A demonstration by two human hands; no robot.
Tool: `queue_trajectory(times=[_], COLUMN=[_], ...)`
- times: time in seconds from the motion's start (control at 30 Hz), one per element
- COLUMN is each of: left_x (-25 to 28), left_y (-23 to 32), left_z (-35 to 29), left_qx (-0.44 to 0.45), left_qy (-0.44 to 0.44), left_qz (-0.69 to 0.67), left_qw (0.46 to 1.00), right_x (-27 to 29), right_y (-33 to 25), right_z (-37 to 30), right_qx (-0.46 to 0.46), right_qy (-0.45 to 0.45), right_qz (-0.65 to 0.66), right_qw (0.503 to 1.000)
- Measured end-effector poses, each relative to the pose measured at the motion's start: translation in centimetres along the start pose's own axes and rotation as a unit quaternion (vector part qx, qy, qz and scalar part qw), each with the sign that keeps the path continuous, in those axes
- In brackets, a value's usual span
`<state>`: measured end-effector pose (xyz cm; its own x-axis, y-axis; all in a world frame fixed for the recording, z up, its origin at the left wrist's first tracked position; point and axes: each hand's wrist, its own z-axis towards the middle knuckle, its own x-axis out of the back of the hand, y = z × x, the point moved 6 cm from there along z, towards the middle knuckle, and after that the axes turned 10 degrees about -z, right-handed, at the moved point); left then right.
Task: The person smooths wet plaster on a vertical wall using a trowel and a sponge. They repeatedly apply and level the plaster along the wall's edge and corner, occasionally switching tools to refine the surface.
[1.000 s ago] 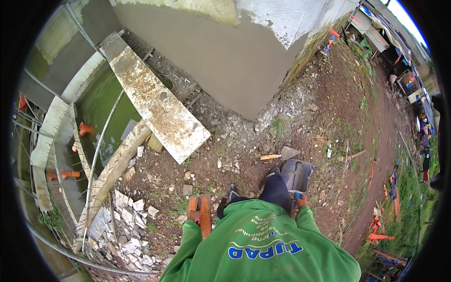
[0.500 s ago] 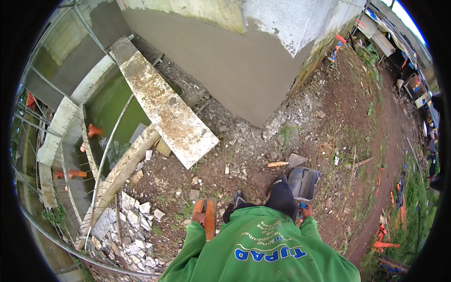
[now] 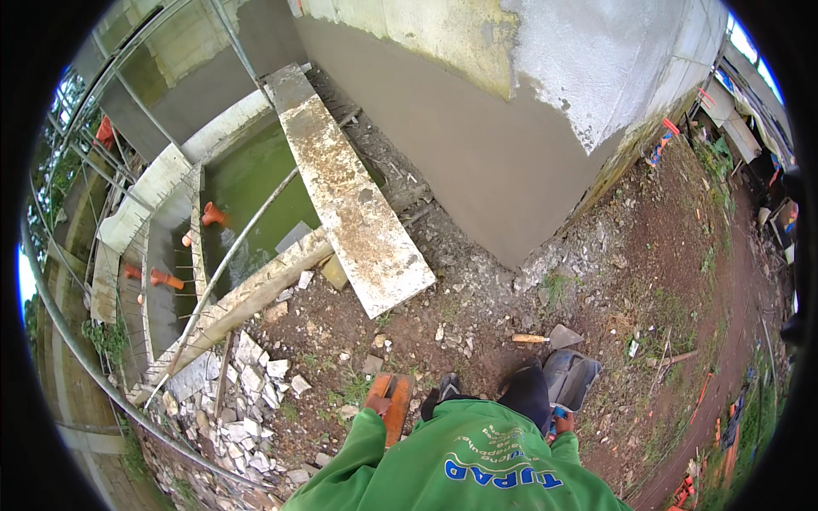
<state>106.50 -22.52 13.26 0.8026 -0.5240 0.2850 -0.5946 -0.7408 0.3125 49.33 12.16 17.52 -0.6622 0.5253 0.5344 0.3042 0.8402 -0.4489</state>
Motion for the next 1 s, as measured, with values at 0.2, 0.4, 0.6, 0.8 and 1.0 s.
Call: queue_trajectory(times=[0.2,0.4,0.6,0.8,1.0], left_x=[2.2,0.3,-5.8,-14.3,-23.3], left_y=[1.9,2.6,4.7,13.1,19.4], left_z=[-1.0,-1.1,-2.9,-7.4,-12.0], left_qx=[-0.009,-0.011,-0.046,-0.083,-0.209], left_qy=[0.014,0.005,-0.103,-0.065,0.067], left_qz=[0.058,0.091,0.222,0.471,0.605], left_qw=[0.998,0.996,0.968,0.876,0.765], right_x=[-0.9,1.4,9.3,16.7,17.4], right_y=[1.9,3.1,0.3,11.9,34.6], right_z=[2.2,2.6,-0.1,-2.9,-6.0], right_qx=[0.077,0.054,0.107,0.092,-0.192], right_qy=[0.051,0.087,0.27,0.326,0.197], right_qz=[0.021,0.027,-0.021,0.125,0.298], right_qw=[0.996,0.994,0.957,0.932,0.914])
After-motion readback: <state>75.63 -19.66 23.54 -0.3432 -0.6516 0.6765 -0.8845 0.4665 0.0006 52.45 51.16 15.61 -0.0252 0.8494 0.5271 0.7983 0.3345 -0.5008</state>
